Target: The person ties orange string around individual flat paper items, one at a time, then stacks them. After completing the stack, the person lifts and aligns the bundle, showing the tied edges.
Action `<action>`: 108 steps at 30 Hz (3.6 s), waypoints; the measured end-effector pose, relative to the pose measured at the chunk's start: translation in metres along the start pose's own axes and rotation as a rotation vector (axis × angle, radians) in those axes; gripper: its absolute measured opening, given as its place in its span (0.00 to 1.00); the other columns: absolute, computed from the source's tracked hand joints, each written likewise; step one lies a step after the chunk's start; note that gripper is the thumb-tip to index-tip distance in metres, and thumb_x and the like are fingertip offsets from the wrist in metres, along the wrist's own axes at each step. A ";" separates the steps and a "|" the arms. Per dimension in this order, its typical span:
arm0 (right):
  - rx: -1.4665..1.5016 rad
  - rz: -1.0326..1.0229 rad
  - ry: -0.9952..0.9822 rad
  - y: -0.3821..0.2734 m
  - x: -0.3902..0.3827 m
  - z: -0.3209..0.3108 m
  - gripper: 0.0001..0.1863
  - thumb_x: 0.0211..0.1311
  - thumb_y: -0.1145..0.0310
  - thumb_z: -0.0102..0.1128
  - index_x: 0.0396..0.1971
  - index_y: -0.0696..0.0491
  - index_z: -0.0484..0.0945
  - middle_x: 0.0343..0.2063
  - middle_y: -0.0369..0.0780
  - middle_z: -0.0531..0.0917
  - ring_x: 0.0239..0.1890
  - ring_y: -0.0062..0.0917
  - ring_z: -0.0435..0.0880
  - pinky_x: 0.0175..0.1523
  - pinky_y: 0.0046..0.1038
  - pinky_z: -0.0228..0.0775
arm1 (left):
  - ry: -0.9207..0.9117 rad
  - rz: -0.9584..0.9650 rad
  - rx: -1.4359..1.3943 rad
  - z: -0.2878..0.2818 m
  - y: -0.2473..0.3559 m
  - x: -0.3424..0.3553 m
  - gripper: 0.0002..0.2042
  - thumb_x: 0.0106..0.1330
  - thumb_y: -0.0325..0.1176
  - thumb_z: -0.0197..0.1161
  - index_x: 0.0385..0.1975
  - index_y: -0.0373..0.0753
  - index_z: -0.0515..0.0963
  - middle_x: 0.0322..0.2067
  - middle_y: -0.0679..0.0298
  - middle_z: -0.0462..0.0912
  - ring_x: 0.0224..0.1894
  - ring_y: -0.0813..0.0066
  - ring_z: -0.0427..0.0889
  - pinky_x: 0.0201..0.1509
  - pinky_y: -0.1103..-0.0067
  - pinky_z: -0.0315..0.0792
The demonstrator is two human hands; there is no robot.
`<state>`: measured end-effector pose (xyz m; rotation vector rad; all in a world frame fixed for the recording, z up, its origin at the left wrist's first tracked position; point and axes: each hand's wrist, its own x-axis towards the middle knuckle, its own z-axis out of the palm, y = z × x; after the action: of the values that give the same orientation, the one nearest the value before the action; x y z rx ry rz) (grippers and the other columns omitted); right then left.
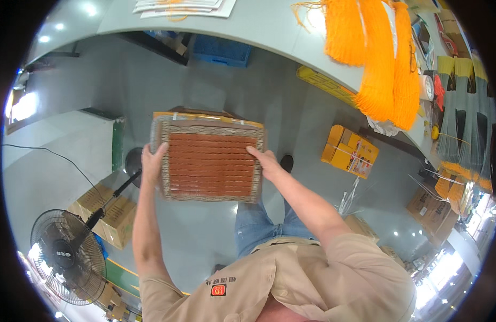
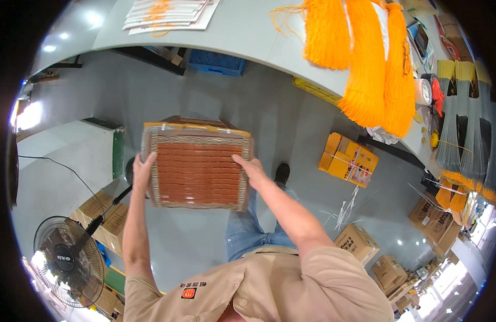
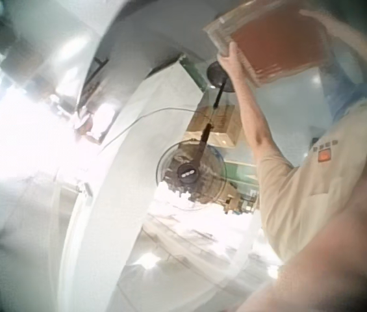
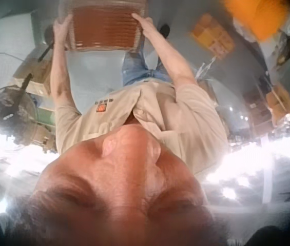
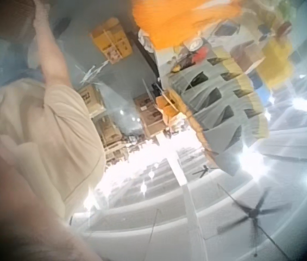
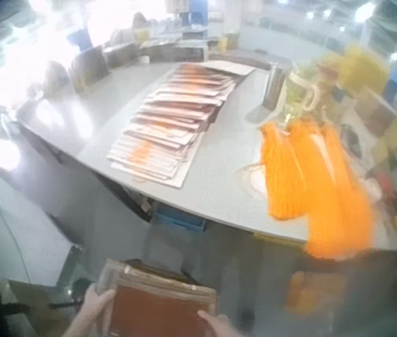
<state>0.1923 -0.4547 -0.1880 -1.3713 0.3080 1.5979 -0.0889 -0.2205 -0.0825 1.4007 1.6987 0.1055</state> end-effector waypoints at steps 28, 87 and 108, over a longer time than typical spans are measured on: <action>-0.613 -0.105 0.903 -0.141 -0.102 -0.343 0.59 0.53 0.38 0.73 0.68 0.71 0.60 0.70 0.59 0.64 0.71 0.45 0.65 0.72 0.37 0.58 | -0.408 0.168 0.230 0.361 0.164 -0.069 0.49 0.57 0.69 0.63 0.58 0.19 0.71 0.52 0.35 0.79 0.60 0.43 0.76 0.65 0.64 0.70; -1.441 -0.955 1.036 -0.953 0.294 0.292 0.41 0.68 0.37 0.48 0.65 0.58 0.69 0.64 0.54 0.72 0.68 0.49 0.68 0.71 0.44 0.57 | -0.551 -0.179 -1.536 0.099 0.662 0.537 0.36 0.74 0.64 0.44 0.72 0.42 0.61 0.70 0.61 0.66 0.70 0.63 0.67 0.71 0.63 0.65; 0.053 -0.892 0.174 -0.499 0.053 0.362 0.39 0.76 0.49 0.46 0.76 0.57 0.47 0.73 0.48 0.56 0.75 0.40 0.57 0.75 0.38 0.51 | -1.230 0.182 -0.141 -0.174 0.598 0.270 0.49 0.68 0.73 0.44 0.78 0.41 0.45 0.78 0.59 0.48 0.79 0.63 0.48 0.80 0.63 0.45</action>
<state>0.3631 0.0776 0.0771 -1.3324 -0.1584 0.7287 0.2511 0.2907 0.2068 1.1020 0.5285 -0.4471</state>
